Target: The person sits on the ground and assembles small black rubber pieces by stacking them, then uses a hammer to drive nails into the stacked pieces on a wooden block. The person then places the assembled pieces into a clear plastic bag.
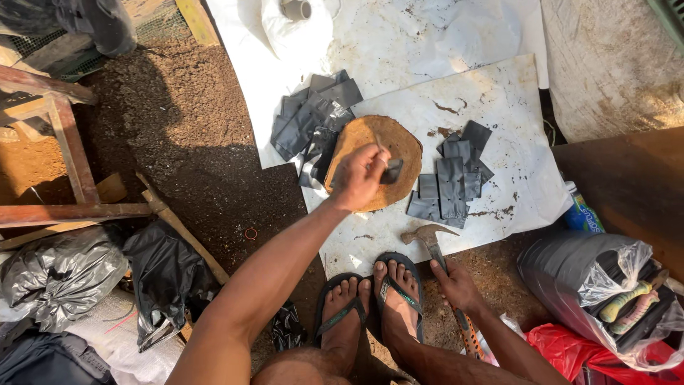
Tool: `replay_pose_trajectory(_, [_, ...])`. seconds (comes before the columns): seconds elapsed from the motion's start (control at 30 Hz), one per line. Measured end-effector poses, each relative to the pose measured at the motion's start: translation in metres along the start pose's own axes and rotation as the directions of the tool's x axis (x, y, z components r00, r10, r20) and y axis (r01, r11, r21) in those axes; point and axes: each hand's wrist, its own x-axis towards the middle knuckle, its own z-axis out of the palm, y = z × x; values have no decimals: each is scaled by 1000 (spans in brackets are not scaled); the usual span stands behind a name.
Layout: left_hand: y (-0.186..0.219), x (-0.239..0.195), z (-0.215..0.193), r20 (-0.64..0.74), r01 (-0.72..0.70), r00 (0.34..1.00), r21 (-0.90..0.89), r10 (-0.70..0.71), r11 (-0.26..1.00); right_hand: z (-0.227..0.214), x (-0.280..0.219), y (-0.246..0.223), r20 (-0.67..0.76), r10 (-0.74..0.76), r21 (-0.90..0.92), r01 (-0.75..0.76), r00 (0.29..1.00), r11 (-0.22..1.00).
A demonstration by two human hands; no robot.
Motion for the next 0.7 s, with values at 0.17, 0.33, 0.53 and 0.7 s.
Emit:
replay_pose_trajectory(0.17, [11,-21,20,75,-291,957,258,281,921,4,-5,-2,-52,-91,87,95,995,992])
replay_pose_trajectory(0.33, [-3,-19,26,178,-340,939,353,294,872,-4,-6,-9,-152,-209,102,226,966,969])
replay_pose_trajectory(0.53, [-13,-19,25,265,-368,924,414,276,833,-35,-9,-61,-238,-632,-183,605,737,775])
replay_pose_trajectory(0.7, [-11,-21,26,225,-422,906,443,357,791,-62,-57,-132,-196,-803,-537,623,563,569])
